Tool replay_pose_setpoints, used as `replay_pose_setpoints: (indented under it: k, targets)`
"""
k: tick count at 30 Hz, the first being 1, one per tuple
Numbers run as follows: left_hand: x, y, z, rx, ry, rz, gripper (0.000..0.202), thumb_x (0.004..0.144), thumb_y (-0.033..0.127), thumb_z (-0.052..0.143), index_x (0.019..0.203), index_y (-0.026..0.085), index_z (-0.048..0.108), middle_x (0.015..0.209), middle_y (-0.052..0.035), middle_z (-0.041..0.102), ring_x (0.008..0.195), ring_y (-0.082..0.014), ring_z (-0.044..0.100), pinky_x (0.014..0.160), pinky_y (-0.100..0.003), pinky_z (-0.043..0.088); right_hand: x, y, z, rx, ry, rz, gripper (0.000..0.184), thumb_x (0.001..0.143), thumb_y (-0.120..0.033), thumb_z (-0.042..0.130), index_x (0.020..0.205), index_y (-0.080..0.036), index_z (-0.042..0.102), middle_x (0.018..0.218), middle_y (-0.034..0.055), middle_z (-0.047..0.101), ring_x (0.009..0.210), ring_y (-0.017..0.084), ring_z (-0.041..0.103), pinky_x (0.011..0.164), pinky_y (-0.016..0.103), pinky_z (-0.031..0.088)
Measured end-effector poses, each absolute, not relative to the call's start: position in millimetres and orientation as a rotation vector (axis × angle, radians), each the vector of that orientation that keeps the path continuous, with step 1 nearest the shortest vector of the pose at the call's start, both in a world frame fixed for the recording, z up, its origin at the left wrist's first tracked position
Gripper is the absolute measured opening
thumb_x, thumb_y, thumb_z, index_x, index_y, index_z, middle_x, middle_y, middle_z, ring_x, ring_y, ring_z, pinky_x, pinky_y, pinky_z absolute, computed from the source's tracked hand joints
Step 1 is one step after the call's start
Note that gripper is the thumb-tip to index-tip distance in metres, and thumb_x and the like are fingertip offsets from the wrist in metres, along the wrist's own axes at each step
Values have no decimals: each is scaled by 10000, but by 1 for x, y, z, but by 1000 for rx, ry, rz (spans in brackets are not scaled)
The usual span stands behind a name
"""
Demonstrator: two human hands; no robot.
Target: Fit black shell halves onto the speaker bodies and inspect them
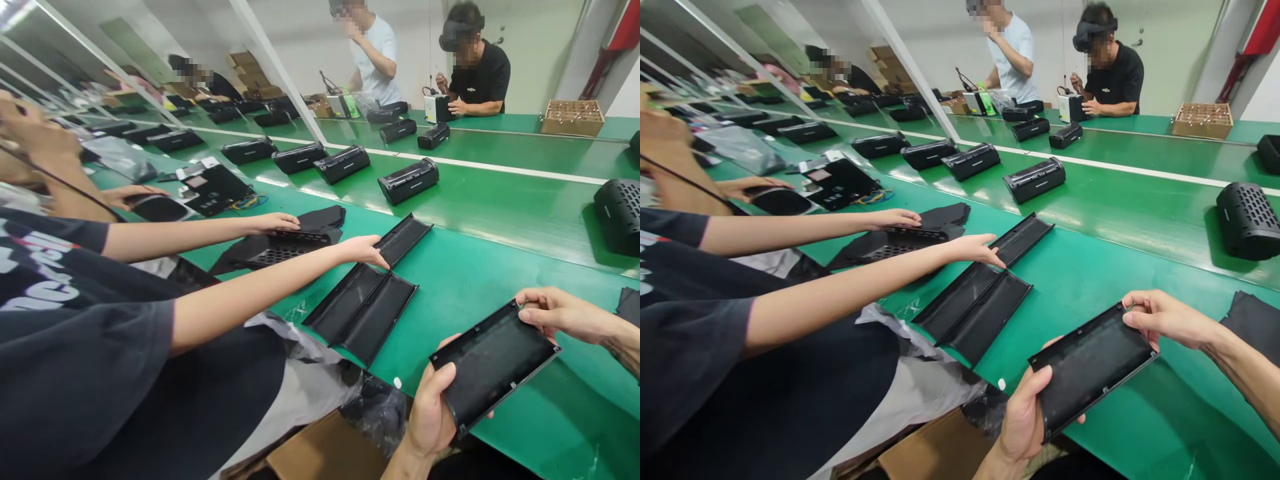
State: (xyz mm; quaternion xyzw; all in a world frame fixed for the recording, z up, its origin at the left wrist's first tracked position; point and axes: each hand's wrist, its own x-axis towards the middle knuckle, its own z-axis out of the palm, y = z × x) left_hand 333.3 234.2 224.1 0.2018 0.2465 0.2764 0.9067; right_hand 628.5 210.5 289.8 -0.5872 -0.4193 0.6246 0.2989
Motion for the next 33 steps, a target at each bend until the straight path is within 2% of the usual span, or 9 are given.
replay_pose_setpoints:
  k: [3,13,16,19,22,25,28,30,33]
  targets:
    - [335,232,222,419,550,583,855,856,382,780,1621,283,412,1258,-137,761,829,-298,793,693,-437,677,628,208,285,-1573,-1088,1640,561,843,-714,784,895,-197,573,627,-67,510,488,86,491,461,221,417]
    - [334,230,222,437,545,579,787,892,336,719,1614,279,411,1249,-136,759,822,-296,791,703,-454,673,628,206,280,-1581,-1034,1608,543,823,-689,822,861,-197,596,641,-63,514,486,75,462,462,220,393]
    - [334,230,221,439,473,576,760,881,416,762,1568,286,465,1259,-130,752,849,-306,789,697,-442,664,628,206,280,-1563,-1007,1625,570,811,-719,821,885,-193,616,634,-66,494,494,77,444,464,220,379]
    - [332,231,224,399,370,545,660,928,645,681,1460,269,576,1343,-149,717,952,-341,775,711,-450,653,628,206,280,-1543,-975,1634,603,798,-743,822,951,-183,660,661,-58,499,534,83,442,485,218,378]
    - [330,234,231,286,316,527,698,934,791,559,1319,223,681,1337,-160,725,1090,-367,736,858,-503,624,628,208,279,-1533,-943,1632,623,790,-750,825,984,-173,692,725,-38,526,592,86,451,518,209,381]
    - [330,238,239,174,340,500,606,967,742,558,1130,195,763,1143,-129,797,1133,-339,725,1038,-497,532,626,212,278,-1530,-937,1638,618,791,-757,818,947,-171,701,737,-29,543,606,86,458,534,204,370]
    - [335,239,242,155,360,402,530,1017,655,545,1042,189,796,1016,-106,821,1056,-308,756,1071,-466,481,616,218,280,-1525,-975,1683,622,808,-778,785,932,-175,701,756,0,625,616,106,534,563,218,405]
    - [340,237,238,170,320,265,629,1023,687,486,1122,151,798,1069,-146,822,971,-317,771,1026,-467,485,606,224,281,-1528,-1028,1717,636,821,-801,748,954,-180,703,794,23,680,647,131,600,601,237,451]
    - [346,235,227,164,220,104,912,979,818,368,1301,50,739,1164,-236,796,913,-353,768,940,-452,493,595,241,284,-1554,-1174,1729,678,837,-839,683,983,-179,722,838,45,725,680,152,647,626,256,487]
